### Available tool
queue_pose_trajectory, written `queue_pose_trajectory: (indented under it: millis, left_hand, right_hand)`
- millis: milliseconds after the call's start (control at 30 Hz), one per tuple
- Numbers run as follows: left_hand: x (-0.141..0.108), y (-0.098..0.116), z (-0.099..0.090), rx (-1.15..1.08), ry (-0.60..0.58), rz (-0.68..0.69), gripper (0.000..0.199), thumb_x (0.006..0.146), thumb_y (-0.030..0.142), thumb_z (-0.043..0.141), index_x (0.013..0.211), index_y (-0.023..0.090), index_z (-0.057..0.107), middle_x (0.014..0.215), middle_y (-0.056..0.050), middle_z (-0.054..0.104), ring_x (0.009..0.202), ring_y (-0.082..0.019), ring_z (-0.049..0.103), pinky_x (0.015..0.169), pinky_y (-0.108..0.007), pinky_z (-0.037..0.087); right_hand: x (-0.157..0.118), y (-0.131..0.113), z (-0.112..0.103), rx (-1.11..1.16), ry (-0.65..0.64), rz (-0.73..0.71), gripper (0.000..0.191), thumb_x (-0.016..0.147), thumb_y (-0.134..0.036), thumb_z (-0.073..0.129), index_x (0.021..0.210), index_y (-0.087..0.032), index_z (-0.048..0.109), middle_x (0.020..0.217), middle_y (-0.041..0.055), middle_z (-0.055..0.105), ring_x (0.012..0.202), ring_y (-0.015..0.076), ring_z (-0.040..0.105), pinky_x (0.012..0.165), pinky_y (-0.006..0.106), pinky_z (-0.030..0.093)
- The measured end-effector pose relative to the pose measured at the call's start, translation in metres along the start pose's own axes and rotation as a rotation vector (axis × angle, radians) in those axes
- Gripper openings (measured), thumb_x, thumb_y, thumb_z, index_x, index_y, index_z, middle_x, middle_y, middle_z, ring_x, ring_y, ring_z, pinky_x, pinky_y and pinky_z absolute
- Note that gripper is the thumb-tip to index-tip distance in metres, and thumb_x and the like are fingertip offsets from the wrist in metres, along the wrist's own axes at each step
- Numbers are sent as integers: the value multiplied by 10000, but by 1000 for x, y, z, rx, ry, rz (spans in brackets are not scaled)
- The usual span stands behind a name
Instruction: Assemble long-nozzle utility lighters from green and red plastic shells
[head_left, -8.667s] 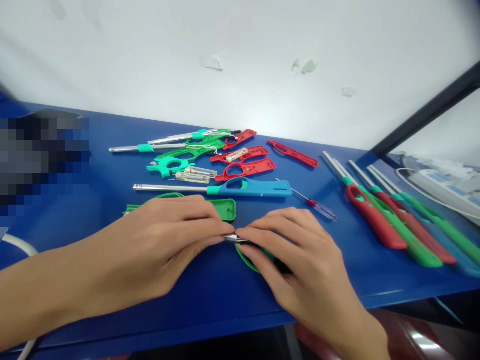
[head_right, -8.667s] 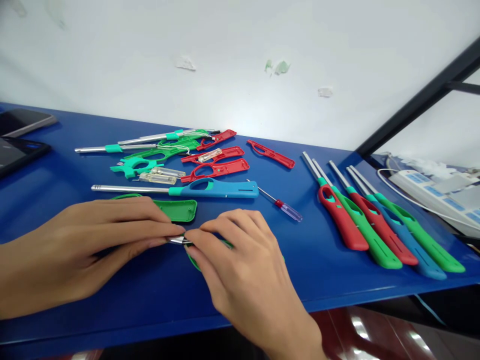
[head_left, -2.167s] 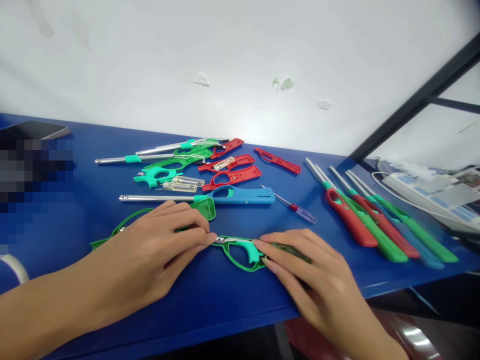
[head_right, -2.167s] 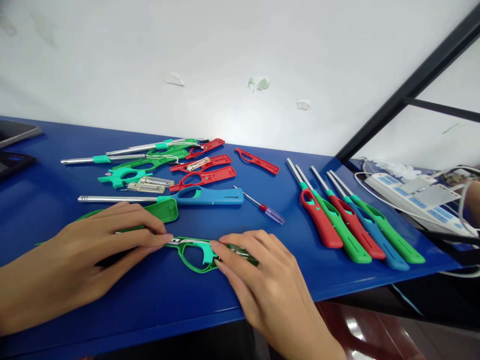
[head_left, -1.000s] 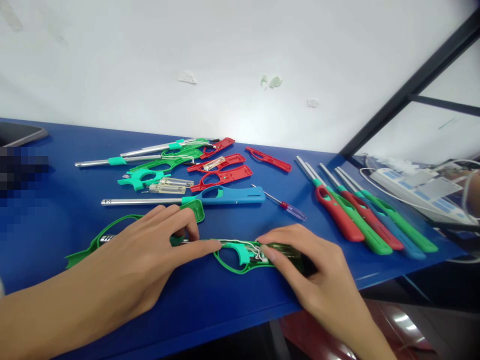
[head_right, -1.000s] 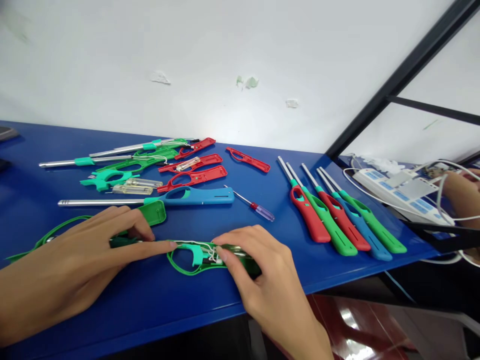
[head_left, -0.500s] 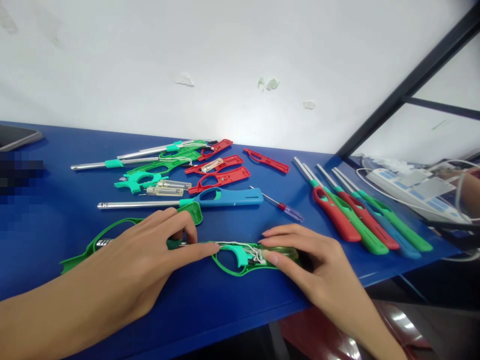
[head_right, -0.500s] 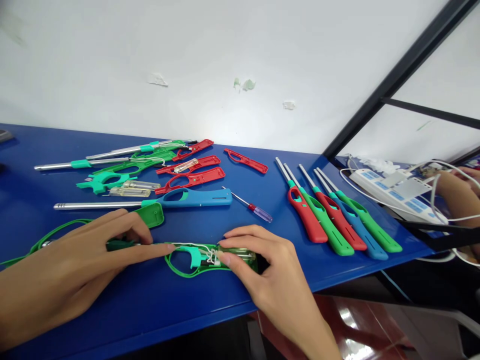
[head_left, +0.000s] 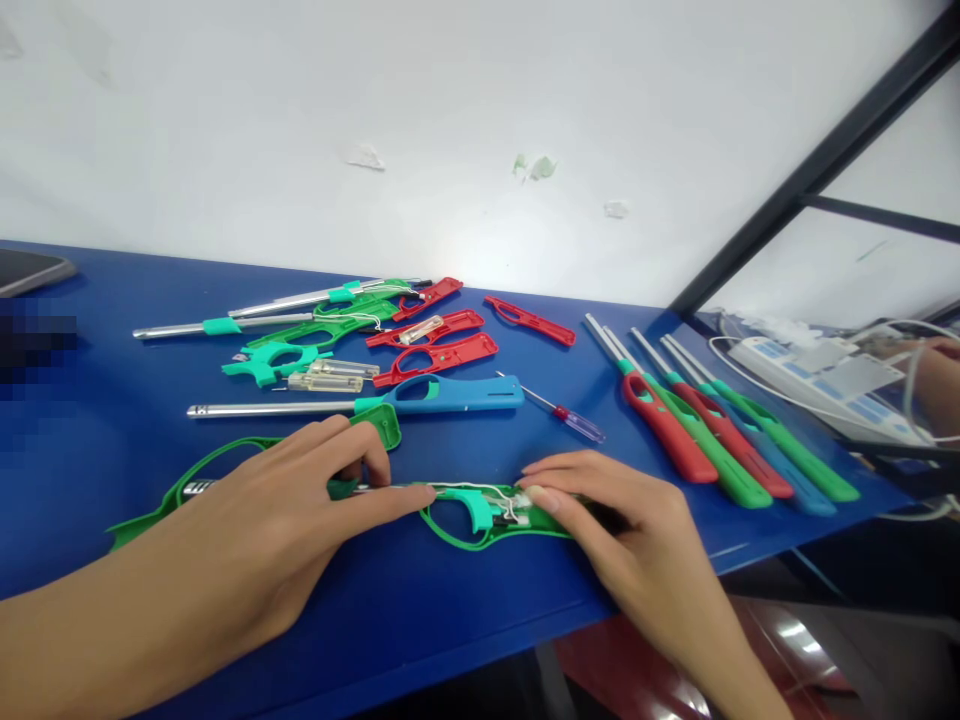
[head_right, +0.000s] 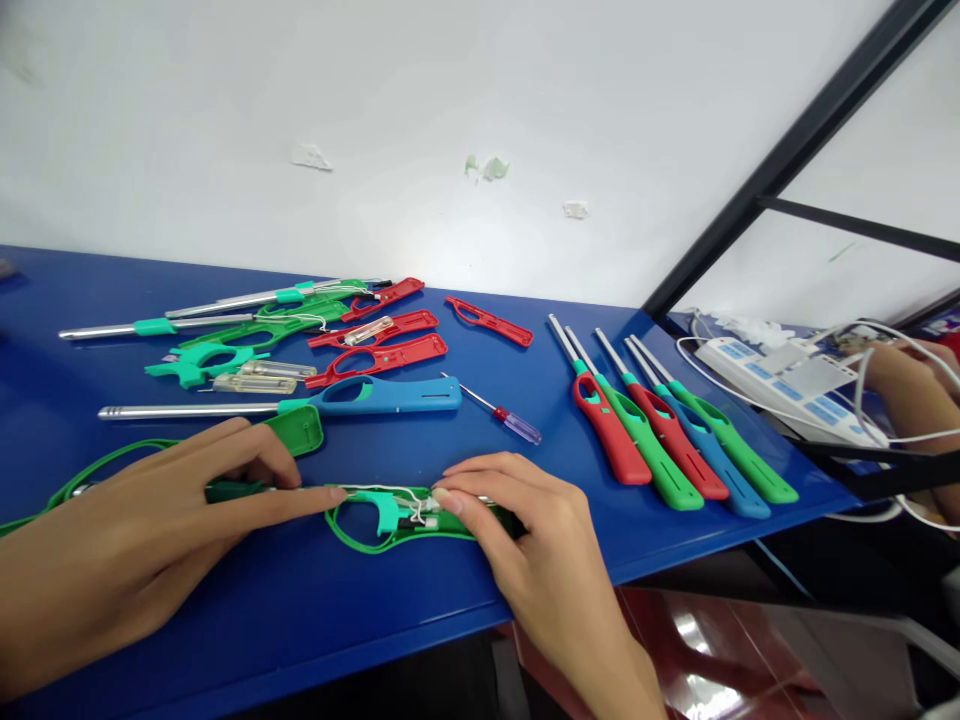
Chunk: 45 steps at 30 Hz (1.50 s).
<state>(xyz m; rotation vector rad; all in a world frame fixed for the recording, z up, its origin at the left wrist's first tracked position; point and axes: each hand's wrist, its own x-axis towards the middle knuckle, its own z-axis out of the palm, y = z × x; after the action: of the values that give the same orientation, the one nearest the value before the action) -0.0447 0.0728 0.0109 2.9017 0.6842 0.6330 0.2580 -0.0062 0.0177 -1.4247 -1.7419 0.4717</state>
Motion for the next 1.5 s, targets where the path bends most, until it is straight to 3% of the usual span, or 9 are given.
queue_pose_trajectory:
  millis: [333, 533, 700, 900, 1033, 1133, 1233, 1500]
  left_hand:
    - [2, -1, 3, -31, 4, 28, 736, 974, -87, 308, 1460, 381, 602, 1200, -8, 511, 1097, -130, 508, 933, -183, 410]
    - [6, 1, 1, -45, 31, 30, 706, 1003, -75, 300, 1440, 379, 619, 1146, -5, 528, 1046, -136, 508, 908, -181, 427]
    - [6, 1, 0, -29, 36, 41, 730, 993, -79, 304, 1466, 390, 604, 1137, -7, 529, 1035, -142, 512, 885, -184, 442]
    - [2, 0, 0, -16, 13, 33, 760, 973, -91, 311, 1475, 404, 596, 1171, -9, 530, 1063, -143, 524, 901, -194, 448]
    - [3, 1, 0, -11, 0, 18, 790, 957, -101, 315, 1481, 423, 590, 1187, -5, 544, 1063, -144, 539, 901, -203, 457]
    - [4, 1, 1, -24, 16, 9, 772, 977, -88, 317, 1496, 422, 576, 1142, 1, 557, 1020, -136, 551, 886, -191, 458]
    - [3, 2, 1, -38, 30, 5, 730, 978, -61, 331, 1456, 411, 614, 1123, 0, 571, 996, -143, 567, 874, -197, 467]
    - [1, 2, -1, -14, 3, 10, 779, 933, -88, 335, 1465, 418, 598, 1162, -14, 553, 1012, -156, 545, 842, -216, 470]
  right_hand:
    - [-1, -1, 3, -70, 63, -7, 172, 1039, -312, 689, 926, -315, 819, 919, -49, 755, 841, 104, 730, 789, 204, 543]
    - [-1, -4, 3, -86, 111, -54, 46, 996, -273, 741, 968, -304, 758, 874, -76, 766, 798, 104, 720, 735, 195, 527]
    - [-2, -4, 4, -121, 146, -58, 190, 979, -263, 762, 805, -265, 688, 756, -81, 702, 699, 98, 640, 674, 222, 483]
    - [-4, 0, 10, -175, 162, -38, 260, 955, -302, 802, 763, -242, 637, 790, -35, 635, 759, 140, 602, 712, 284, 467]
    - [-3, -2, 6, -114, 126, -6, 186, 981, -295, 769, 820, -268, 680, 814, -51, 685, 776, 132, 640, 737, 267, 492]
    - [-4, -2, -3, -48, -12, 52, 74, 949, -365, 811, 937, -312, 762, 931, -52, 750, 859, 137, 705, 784, 250, 537]
    - [-5, 1, -13, -42, -129, 77, 127, 932, -391, 831, 1054, -359, 813, 1067, -36, 777, 964, 162, 744, 868, 266, 572]
    - [-4, 11, -16, -34, -102, 14, 129, 1021, -333, 717, 1088, -336, 827, 1069, 3, 813, 979, 198, 767, 878, 300, 603]
